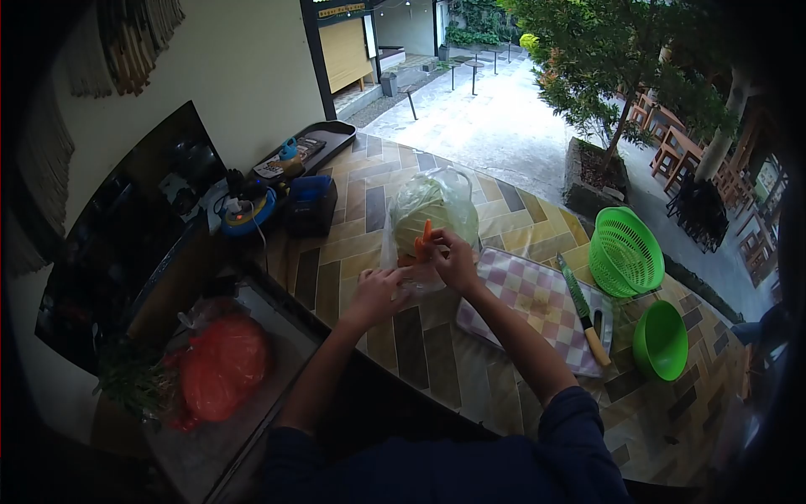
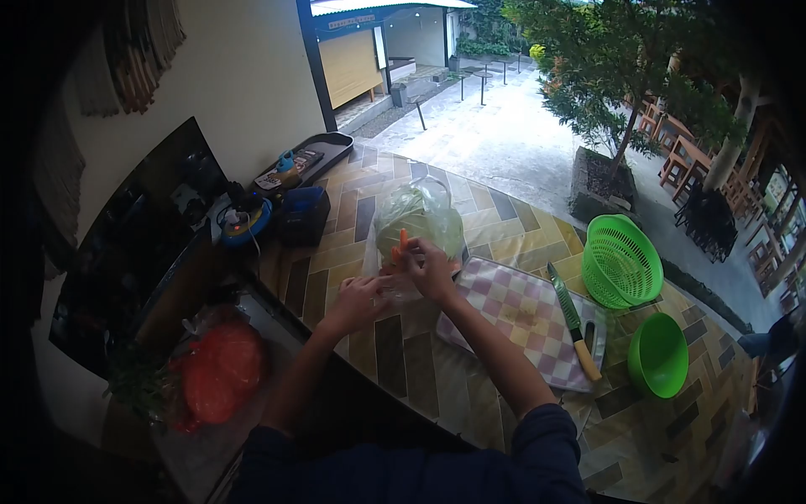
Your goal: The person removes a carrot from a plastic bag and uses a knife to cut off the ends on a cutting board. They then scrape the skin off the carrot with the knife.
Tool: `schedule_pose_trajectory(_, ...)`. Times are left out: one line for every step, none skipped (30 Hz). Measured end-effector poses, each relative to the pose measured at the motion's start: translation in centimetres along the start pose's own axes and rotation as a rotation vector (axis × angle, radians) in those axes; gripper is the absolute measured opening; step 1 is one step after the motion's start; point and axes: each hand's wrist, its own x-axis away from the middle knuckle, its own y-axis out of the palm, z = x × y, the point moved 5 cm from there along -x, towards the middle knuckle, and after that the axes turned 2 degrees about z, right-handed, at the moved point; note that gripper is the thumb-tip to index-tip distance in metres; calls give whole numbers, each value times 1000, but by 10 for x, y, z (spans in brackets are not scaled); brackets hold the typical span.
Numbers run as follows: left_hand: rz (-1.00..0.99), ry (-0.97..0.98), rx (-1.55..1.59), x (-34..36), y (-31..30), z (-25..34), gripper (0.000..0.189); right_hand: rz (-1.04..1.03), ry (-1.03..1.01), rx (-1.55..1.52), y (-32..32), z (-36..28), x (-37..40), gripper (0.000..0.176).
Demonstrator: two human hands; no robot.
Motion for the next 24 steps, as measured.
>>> schedule_pose_trajectory(-53, 6, -60, 2, 6, -1, 37, -2, -5, 6, 1, 0, 0, 17)
schedule_pose_trajectory(-50, 34, -69, 4, 8, 0, 35, -4, -11, 12, 3, 1, -2, 18)
schedule_pose_trajectory(-46, 62, -79, 5, 9, 0, 34, -6, -18, 18, 4, 1, -3, 18)
schedule_pose_trajectory(-45, 91, -88, 6, 11, 1, 33, 2, -6, 15, 5, 2, -4, 18)
schedule_pose_trajectory(1, 101, -53, 8, 10, 2, 32, 10, 9, 12, 6, 4, -4, 18)
schedule_pose_trajectory(48, 110, -19, 9, 9, 2, 31, 18, 22, 9, 7, 4, -4, 18)
schedule_pose_trajectory(96, 119, 15, 9, 8, 2, 30, -27, -42, -8, 11, 0, -3, 18)
schedule_pose_trajectory(133, 85, 71, 8, 7, -1, 30, -72, -107, -25, 17, -5, -2, 18)
schedule_pose_trajectory(170, 51, 126, 7, 6, -5, 30, -118, -173, -42, 22, -14, -1, 19)
schedule_pose_trajectory(207, 16, 181, 6, 4, -9, 29, -120, -189, -34, 26, -20, -1, 19)
schedule_pose_trajectory(230, -33, 211, 5, 4, -13, 30, -122, -205, -25, 29, -26, -3, 19)
schedule_pose_trajectory(255, -83, 239, 4, 1, -17, 30, -124, -223, -17, 31, -31, -7, 19)
schedule_pose_trajectory(280, -131, 266, 3, -1, -21, 31, -104, -196, -53, 31, -30, -12, 20)
schedule_pose_trajectory(340, -134, 292, 1, -4, -24, 32, -85, -169, -89, 31, -29, -17, 20)
schedule_pose_trajectory(399, -133, 318, -1, -8, -26, 33, -63, -142, -123, 30, -28, -23, 21)
schedule_pose_trajectory(459, -132, 345, -2, -11, -27, 35, -46, -123, -114, 29, -26, -28, 22)
schedule_pose_trajectory(466, -132, 387, -5, -12, -28, 36, -28, -103, -104, 26, -23, -32, 22)
schedule_pose_trajectory(474, -130, 429, -8, -16, -26, 37, -10, -83, -93, 24, -22, -35, 23)
schedule_pose_trajectory(482, -129, 473, -12, -19, -23, 38, -2, -61, -132, 21, -21, -37, 23)
schedule_pose_trajectory(464, -120, 499, -14, -21, -18, 39, 5, -38, -170, 19, -20, -39, 24)
schedule_pose_trajectory(446, -109, 526, -17, -25, -11, 40, 13, -16, -207, 16, -21, -40, 25)
schedule_pose_trajectory(428, -98, 553, -21, -26, -5, 41, 2, 35, -269, 14, -22, -40, 24)
schedule_pose_trajectory(386, -112, 705, -24, -22, -3, 41, -7, 86, -330, 11, -22, -38, 24)
schedule_pose_trajectory(340, -125, 857, -28, -18, 0, 41, -15, 137, -390, 6, -24, -37, 23)
